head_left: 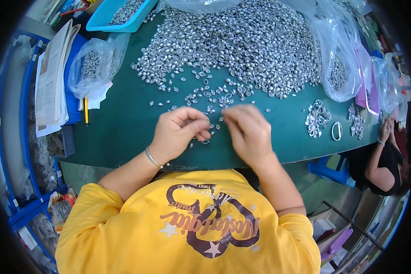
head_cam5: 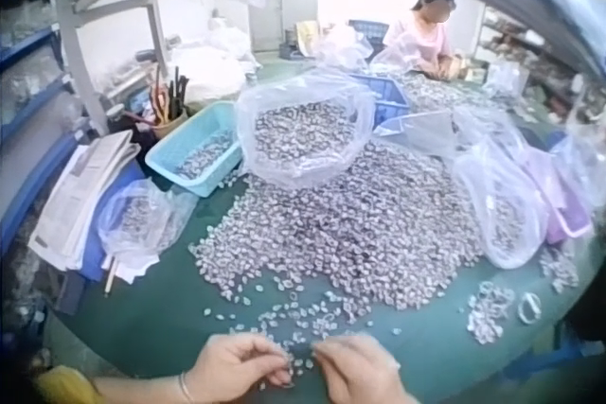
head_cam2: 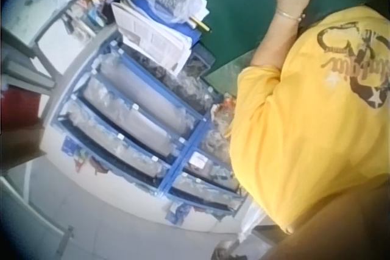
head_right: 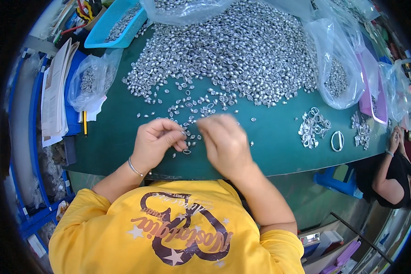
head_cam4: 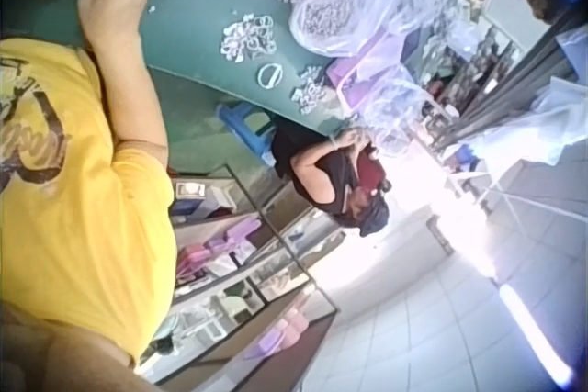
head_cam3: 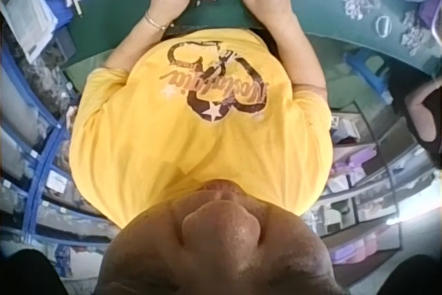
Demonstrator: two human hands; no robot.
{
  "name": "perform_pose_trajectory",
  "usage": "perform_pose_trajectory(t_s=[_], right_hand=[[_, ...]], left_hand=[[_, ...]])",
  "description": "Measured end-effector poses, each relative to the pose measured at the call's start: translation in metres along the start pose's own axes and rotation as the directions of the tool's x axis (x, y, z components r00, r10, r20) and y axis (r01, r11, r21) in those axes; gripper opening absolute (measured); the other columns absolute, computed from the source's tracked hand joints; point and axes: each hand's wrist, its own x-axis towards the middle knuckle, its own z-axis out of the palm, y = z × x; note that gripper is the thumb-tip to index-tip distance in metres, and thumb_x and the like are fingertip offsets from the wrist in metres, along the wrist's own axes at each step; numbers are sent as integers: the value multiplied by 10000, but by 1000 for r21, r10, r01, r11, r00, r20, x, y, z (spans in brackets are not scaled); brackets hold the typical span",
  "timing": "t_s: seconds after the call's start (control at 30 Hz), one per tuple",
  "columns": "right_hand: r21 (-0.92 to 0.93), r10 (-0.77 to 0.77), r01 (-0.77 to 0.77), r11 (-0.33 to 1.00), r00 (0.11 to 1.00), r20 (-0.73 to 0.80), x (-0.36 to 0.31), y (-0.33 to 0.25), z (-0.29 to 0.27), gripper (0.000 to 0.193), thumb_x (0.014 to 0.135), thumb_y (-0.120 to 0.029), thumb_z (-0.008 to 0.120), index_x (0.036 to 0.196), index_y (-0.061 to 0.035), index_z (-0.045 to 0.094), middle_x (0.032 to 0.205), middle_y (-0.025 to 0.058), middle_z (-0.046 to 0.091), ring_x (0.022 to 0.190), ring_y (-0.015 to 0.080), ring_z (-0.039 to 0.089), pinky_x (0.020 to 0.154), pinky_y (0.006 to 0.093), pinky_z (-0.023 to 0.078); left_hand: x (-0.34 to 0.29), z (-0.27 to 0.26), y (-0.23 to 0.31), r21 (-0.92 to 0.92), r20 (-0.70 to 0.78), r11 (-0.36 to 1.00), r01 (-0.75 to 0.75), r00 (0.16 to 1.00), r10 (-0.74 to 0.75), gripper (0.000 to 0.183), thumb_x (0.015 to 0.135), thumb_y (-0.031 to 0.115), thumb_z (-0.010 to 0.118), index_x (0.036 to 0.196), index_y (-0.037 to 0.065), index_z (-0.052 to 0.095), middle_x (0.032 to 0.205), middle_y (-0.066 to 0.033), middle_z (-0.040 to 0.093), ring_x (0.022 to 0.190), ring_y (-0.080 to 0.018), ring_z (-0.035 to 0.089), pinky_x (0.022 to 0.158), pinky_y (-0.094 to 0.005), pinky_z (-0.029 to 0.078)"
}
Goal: The person sorts through a large pile of small silver-colored metal components on a green workbench, picking them up one by one or in small handfuls and placing them into different bags and bins.
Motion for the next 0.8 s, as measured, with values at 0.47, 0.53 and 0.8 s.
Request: perform_pose_trajectory(t_s=[0.47,0.53,0.8], right_hand=[[-392,61,-25,920,995,80,18,26,0,86,716,-53,659,743,-52,577,816,69,552,796,269,511,710,369,395],[-351,79,-58,935,996,47,10,25,-4,100,722,-8,657,751,-34,565,802,84,570,755,276,545,694,369,427],[35,68,-75,997,983,173,-9,-10,-8,146,700,53,656,816,-35,642,809,110,599,703,283,599,614,351,496]], left_hand=[[66,-16,0,747,231,427,-510,801,553,90,744,-1,665,830,8,641,781,-118,549,726,-285,561,649,-332,473],[65,-12,0,766,225,435,-473,832,508,87,735,-3,670,809,8,625,784,-119,547,747,-295,569,668,-346,477],[49,-17,-4,707,228,523,-475,854,467,79,732,-18,648,795,9,609,796,-125,597,722,-302,591,642,-344,488]])
